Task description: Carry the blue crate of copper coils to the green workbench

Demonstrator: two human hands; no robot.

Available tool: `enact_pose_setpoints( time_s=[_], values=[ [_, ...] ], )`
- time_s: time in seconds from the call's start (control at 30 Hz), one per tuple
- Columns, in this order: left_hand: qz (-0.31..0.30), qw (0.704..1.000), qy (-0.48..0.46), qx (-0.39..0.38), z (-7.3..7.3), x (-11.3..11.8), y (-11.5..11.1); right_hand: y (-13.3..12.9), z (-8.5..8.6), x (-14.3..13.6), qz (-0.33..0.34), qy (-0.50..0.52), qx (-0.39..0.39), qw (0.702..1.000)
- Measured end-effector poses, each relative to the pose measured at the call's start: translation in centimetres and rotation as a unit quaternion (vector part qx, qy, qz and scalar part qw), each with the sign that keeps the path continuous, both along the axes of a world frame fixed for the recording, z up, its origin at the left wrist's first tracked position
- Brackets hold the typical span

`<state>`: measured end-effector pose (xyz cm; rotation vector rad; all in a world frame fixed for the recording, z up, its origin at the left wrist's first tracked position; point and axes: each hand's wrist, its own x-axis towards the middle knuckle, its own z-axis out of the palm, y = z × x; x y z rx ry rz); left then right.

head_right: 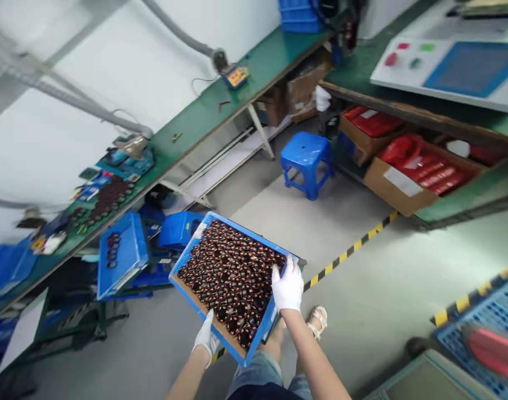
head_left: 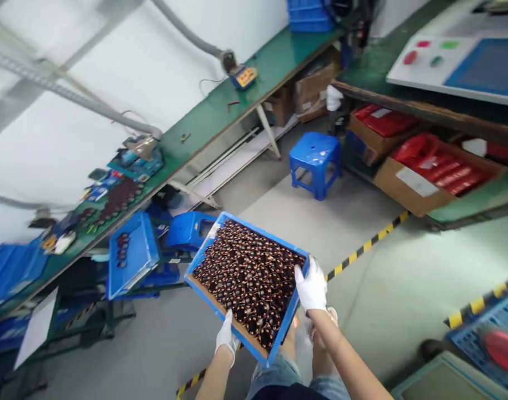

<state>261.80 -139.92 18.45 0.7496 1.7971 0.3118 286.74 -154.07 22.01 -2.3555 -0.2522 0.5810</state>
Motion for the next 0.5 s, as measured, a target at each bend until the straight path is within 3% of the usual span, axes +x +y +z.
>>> enact_pose_setpoints(
  time_s=[0.1, 0.23, 0.4, 0.5],
  values=[
    [-0.018, 1.0, 0.006, -0.001, -0.2, -0.6, -0.2, 3.6, 1.8, 2.0, 0.075, -0.047, -0.035, 0.995],
    [-0.046, 0.996, 0.032, 0.065, -0.3, 0.0, 1.0, 8.3, 2.6, 3.7, 0.156, -0.055, -0.125, 0.978],
    [-0.025, 0.989, 0.072, 0.13, -0.4, 0.7, 6.3, 14.0, 1.3, 6.6, 0.255, -0.036, -0.242, 0.935],
    [-0.008, 0.986, 0.06, 0.152, -1.1, 0.5, 8.5, 15.7, 0.0, 8.3, 0.322, -0.032, -0.266, 0.908]
  ],
)
